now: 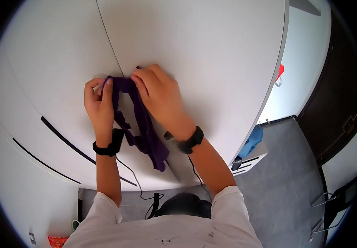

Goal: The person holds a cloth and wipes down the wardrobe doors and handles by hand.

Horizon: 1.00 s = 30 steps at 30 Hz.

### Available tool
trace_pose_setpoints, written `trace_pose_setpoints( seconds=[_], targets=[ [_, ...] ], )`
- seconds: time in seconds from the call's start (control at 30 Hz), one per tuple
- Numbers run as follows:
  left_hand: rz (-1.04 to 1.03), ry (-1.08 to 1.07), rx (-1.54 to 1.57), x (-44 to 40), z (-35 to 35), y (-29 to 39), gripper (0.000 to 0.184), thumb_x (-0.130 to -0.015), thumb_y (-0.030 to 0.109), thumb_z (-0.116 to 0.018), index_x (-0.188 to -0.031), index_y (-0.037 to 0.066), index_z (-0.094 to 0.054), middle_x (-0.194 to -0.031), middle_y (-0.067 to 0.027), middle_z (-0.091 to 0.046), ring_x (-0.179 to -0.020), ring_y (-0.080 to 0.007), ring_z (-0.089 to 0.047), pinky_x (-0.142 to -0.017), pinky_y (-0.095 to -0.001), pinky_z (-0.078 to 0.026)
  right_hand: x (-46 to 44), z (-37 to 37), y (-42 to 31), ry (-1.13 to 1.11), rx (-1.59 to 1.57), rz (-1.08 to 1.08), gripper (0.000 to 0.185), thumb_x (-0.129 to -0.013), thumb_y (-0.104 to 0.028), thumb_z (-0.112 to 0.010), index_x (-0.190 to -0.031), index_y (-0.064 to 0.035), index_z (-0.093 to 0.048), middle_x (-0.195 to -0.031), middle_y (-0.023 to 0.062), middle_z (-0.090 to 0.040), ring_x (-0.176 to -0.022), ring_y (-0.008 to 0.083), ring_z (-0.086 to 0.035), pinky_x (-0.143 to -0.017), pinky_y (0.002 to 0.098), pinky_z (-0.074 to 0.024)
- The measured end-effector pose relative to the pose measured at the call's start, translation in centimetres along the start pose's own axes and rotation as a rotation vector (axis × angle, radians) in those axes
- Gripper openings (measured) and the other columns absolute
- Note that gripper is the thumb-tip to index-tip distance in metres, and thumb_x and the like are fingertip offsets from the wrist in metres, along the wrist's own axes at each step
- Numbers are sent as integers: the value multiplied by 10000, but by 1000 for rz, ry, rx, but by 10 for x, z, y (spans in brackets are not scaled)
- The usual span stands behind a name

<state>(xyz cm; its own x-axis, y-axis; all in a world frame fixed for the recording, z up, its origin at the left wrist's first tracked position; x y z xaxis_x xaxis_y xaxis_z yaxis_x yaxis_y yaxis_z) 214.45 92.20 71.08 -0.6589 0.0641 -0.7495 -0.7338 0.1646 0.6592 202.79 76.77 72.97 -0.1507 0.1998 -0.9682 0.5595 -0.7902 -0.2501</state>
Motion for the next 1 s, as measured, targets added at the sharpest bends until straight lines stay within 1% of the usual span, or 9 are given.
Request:
trace_pose_setpoints(
  seconds=[0.17, 0.27, 0.4, 0.47, 0.5, 0.57, 0.7, 0.8, 1.0],
  targets=[
    [-133, -10, -291, -15, -6, 22, 158, -917, 127, -634, -965, 44, -509, -600, -34, -530, -495, -62, -402, -463, -232, -307, -21, 4, -6, 86, 63, 62, 67, -835, -58, -672, -873, -50, -618, -798, 86, -573, -597, 279, -572, -526, 348, -465],
    [-366, -2, -447, -6, -15, 39, 153, -911, 103, -625, -976, 34, -505, -634, -87, -564, -506, -149, -515, -526, -242, -422, -18, 6, -4, 98, 103, 63, 79, -822, -67, -687, -865, -59, -620, -788, 75, -570, -593, 268, -573, -523, 345, -468],
    [-269, 16, -417, -7, -4, 20, 163, -909, 106, -632, -973, 28, -504, -669, -93, -591, -537, -152, -541, -535, -240, -431, -11, -8, -3, 78, 83, 134, 101, -801, -79, -708, -857, -74, -624, -776, 53, -573, -574, 237, -569, -503, 324, -459],
    [-372, 92, -392, -4, 4, 20, 199, -945, 182, -610, -974, 25, -491, -578, -4, -528, -520, -52, -371, -483, -210, -303, -10, -9, -6, 92, 57, 153, 110, -793, -82, -714, -857, -79, -625, -773, 46, -576, -569, 227, -568, -493, 316, -454],
    [-370, 86, -396, -2, 7, 18, 199, -945, 182, -610, -974, 25, -491, -578, -4, -528, -520, -52, -371, -483, -210, -303, -11, -12, -5, 58, 57, 101, 105, -789, -80, -713, -851, -77, -628, -768, 43, -581, -578, 224, -570, -497, 310, -453],
    [-295, 69, -399, -3, 15, 10, 163, -922, 126, -621, -963, 23, -502, -663, -88, -583, -521, -146, -507, -515, -245, -409, -18, -16, -7, 21, 57, 56, 99, -786, -79, -711, -844, -76, -631, -763, 40, -586, -588, 221, -573, -502, 305, -452],
    [-213, 48, -373, 3, 27, -10, 173, -933, 153, -607, -964, 19, -502, -700, -113, -604, -537, -197, -546, -530, -288, -437, -33, -32, -11, -119, -59, 22, 68, -792, -117, -695, -831, -78, -655, -769, 36, -635, -652, 220, -603, -571, 312, -472],
    [-216, 68, -475, 13, 30, -11, 174, -938, 160, -590, -974, 18, -497, -751, -155, -615, -591, -309, -579, -562, -364, -464, -40, -45, -18, -258, -85, 50, 72, -804, -148, -673, -831, -81, -669, -777, 37, -664, -680, 219, -617, -607, 325, -479],
    [-184, 32, -376, 26, 31, -26, 188, -965, 174, -550, -998, 7, -472, -712, -120, -578, -586, -191, -535, -551, -309, -428, -42, -70, -20, -595, -36, 9, 102, -810, -134, -646, -889, -76, -674, -834, 53, -694, -711, 220, -634, -655, 326, -495]
  ],
)
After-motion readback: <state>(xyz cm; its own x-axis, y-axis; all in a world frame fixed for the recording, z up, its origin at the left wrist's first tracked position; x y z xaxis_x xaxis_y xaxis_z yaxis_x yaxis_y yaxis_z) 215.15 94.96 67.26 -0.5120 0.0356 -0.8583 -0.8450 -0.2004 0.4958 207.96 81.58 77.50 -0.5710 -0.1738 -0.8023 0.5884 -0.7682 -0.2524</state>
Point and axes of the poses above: each hand's wrist, its own x-axis away from the middle knuckle, its own z-axis out of the back of the hand, y = z × x, the point moved 10 cm from there along -x, towards the middle knuckle
